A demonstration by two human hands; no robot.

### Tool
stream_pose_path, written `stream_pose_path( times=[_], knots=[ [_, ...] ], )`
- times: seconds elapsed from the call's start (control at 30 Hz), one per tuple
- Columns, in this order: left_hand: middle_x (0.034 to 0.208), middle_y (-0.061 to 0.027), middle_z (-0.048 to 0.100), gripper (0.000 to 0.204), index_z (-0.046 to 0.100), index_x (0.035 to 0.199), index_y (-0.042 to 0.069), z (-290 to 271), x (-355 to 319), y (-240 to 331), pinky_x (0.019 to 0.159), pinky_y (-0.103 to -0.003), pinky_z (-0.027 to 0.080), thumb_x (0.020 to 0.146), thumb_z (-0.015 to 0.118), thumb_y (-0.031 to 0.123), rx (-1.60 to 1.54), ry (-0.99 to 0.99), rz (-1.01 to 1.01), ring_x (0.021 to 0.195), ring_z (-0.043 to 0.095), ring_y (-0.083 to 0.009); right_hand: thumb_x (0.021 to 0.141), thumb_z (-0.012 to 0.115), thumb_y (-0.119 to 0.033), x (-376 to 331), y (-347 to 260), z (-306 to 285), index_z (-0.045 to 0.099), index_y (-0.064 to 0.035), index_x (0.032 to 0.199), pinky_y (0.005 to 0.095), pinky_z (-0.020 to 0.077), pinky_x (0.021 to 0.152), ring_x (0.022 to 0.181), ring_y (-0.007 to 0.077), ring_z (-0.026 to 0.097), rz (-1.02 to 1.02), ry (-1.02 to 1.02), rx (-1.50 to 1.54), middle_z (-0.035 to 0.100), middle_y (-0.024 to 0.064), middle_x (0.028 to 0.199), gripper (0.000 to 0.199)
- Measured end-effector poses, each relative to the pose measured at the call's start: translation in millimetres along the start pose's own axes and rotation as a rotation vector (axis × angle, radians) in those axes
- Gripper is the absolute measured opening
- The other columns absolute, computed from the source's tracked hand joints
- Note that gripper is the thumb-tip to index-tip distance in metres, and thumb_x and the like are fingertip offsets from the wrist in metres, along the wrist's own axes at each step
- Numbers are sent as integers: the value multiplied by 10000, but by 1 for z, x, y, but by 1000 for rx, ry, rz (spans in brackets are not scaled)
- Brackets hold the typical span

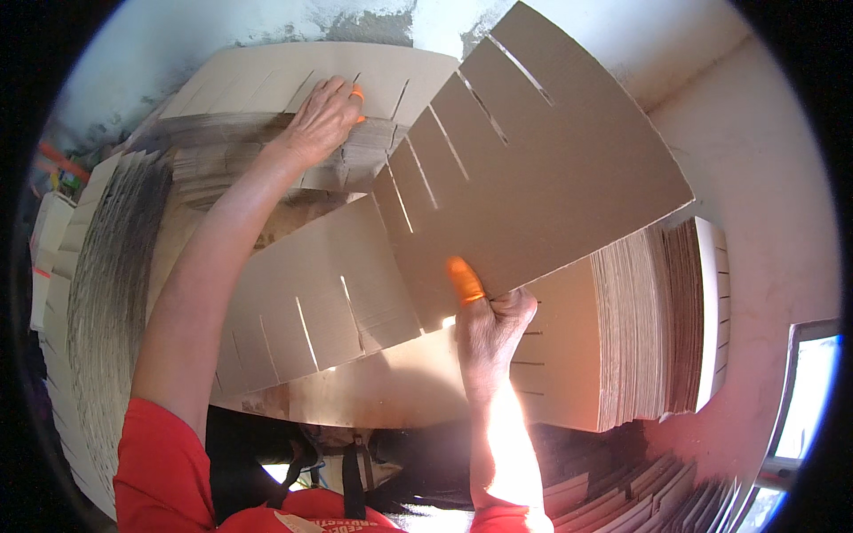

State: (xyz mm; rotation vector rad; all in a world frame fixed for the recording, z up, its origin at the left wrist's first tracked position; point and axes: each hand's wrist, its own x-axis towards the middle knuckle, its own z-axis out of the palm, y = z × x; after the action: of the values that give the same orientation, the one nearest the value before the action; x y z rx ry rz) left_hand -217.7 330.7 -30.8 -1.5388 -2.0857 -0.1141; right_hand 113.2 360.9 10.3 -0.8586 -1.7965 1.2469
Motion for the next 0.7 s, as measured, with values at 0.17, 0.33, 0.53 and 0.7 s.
stream_pose_path(
  times=[0.17,0.33,0.53,0.7],
  knots=[
    [892,-169,609,99,624,854,-7,-12,5,0,781,-401,528,806,624,79,-54,-36,-7,937,585,-317,906,653,-9,0,1,-1,700,-6,861,192,260,326,362,22,384,21,8,-3,549,-21,572,65],
    [873,-140,588,116,628,882,12,-32,7,-5,731,-407,566,768,616,-1,-389,36,22,858,612,-324,904,669,-22,1,1,-3,697,-8,858,199,249,329,361,26,384,21,13,11,553,-17,565,55],
    [1000,-156,596,323,575,1072,-39,-44,13,7,716,-333,586,751,604,-55,86,202,148,918,624,-271,902,680,-29,1,-5,-2,693,-18,836,204,221,330,354,21,357,21,52,133,540,-20,547,68],
    [843,-163,549,167,620,764,-21,-53,3,38,540,-324,573,607,648,-72,169,81,195,802,623,-253,902,684,-30,1,-9,-4,699,-30,838,202,214,332,362,13,360,48,70,166,532,-29,546,65]
  ],
)
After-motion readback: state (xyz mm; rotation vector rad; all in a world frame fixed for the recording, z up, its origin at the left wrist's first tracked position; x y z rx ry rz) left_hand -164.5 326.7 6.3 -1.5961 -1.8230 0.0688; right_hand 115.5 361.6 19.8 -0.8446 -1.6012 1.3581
